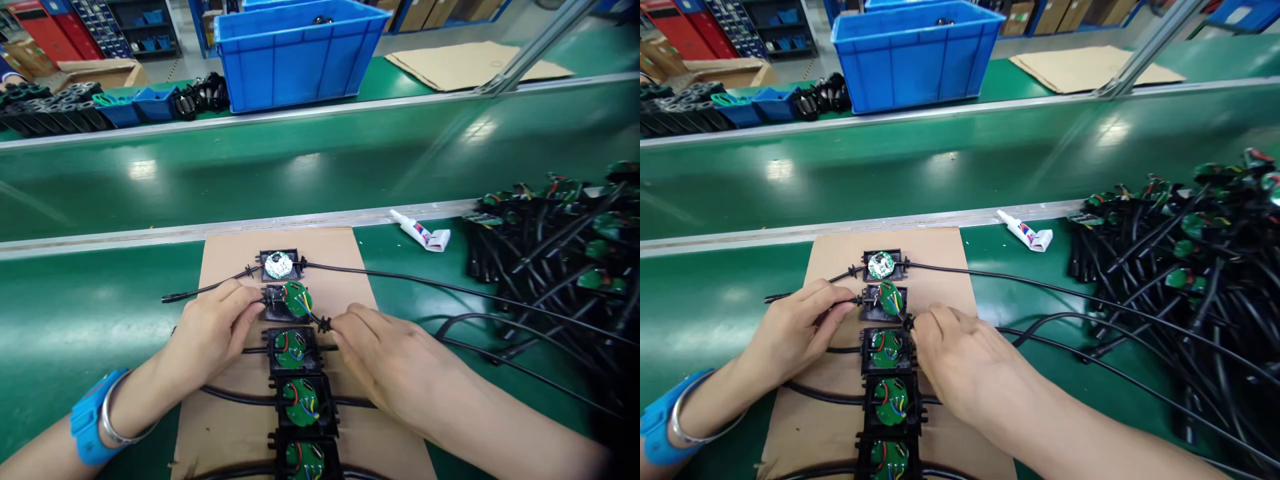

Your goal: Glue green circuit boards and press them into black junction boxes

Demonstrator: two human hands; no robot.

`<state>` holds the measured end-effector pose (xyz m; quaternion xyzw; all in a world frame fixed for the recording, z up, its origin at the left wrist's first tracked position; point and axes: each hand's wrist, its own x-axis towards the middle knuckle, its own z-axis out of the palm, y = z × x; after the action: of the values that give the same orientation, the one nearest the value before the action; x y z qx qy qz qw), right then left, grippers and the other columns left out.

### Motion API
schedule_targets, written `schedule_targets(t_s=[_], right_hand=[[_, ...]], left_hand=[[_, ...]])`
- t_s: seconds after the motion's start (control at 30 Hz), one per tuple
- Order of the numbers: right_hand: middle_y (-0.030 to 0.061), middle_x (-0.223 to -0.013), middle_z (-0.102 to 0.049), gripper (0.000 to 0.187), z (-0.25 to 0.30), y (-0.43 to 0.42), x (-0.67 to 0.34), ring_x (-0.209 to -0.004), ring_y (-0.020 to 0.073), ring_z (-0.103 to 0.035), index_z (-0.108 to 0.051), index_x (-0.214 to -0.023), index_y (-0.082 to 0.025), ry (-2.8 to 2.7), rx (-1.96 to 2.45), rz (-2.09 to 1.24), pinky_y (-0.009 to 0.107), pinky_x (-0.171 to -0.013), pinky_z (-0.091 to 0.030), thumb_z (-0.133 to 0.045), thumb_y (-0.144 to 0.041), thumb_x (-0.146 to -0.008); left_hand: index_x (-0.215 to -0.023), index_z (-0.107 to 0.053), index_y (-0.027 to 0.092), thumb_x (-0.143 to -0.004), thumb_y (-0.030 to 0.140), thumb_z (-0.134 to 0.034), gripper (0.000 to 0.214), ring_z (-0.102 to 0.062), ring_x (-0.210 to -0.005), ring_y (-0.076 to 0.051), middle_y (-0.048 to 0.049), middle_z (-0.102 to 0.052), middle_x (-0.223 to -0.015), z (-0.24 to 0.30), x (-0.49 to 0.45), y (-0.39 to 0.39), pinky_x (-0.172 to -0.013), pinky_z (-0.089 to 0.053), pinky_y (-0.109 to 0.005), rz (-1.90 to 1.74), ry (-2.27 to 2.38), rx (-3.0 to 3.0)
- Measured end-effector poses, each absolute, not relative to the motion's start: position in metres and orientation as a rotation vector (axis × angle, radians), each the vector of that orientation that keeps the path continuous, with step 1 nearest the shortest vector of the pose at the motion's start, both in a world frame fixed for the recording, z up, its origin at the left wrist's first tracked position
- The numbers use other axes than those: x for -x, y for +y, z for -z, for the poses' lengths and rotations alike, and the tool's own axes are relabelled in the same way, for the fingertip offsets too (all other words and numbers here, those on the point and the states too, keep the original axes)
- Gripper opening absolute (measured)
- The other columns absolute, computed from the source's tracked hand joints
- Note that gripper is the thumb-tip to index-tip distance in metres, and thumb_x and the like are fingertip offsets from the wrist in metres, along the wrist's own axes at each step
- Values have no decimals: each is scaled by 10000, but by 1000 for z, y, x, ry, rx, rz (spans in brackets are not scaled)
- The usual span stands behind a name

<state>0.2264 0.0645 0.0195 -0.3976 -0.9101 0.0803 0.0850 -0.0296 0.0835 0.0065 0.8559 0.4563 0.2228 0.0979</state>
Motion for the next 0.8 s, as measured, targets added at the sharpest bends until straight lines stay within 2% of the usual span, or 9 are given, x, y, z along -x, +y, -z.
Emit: schedule_targets(t_s=[0.17, 0.33, 0.57, 0.7, 0.8], right_hand=[[33, -675, -536, 156, -19, 65, -217, -531, 169, -453, -483, -747, -198, -2836, 1261, -201, 305, -478, -222, -443, -57, -799], [42, -688, -567, 173, -20, 70, -207, -525, 167, -481, -491, -756, -179, -2910, 1341, -256, 299, -472, -173, -468, -12, -719], [61, -675, -611, 130, -23, 89, -197, -540, 166, -531, -551, -761, -141, -2992, 1351, -439, 302, -476, -207, -495, -26, -734], [68, -705, -630, 119, -25, 97, -197, -567, 175, -554, -560, -774, -149, -2937, 1314, -509, 303, -498, -269, -466, -82, -801], [58, -722, -619, 125, -28, 97, -197, -579, 193, -568, -554, -852, -164, -2842, 1399, -563, 309, -519, -313, -430, -150, -841]], left_hand=[[-957, -587, 181, -943, 210, -456, 135, -620, -745, -163, -23, -643, -862, 0, 23, 88, -655, -505, -284, -629, 1324, -2549], [-955, -585, 185, -950, 218, -434, 154, -622, -742, -175, -24, -638, -852, 4, 20, 90, -655, -517, -311, -595, 1337, -2551], [-947, -598, 180, -948, 219, -420, 182, -629, -750, -189, -38, -650, -861, 10, 20, 94, -654, -523, -329, -529, 1368, -2531], [-953, -605, 183, -941, 210, -421, 186, -629, -766, -186, -37, -656, -866, 10, 21, 94, -668, -522, -325, -531, 1363, -2507], [-972, -614, 185, -931, 193, -432, 187, -633, -777, -183, -40, -662, -883, 9, 21, 95, -673, -521, -315, -521, 1354, -2496]])
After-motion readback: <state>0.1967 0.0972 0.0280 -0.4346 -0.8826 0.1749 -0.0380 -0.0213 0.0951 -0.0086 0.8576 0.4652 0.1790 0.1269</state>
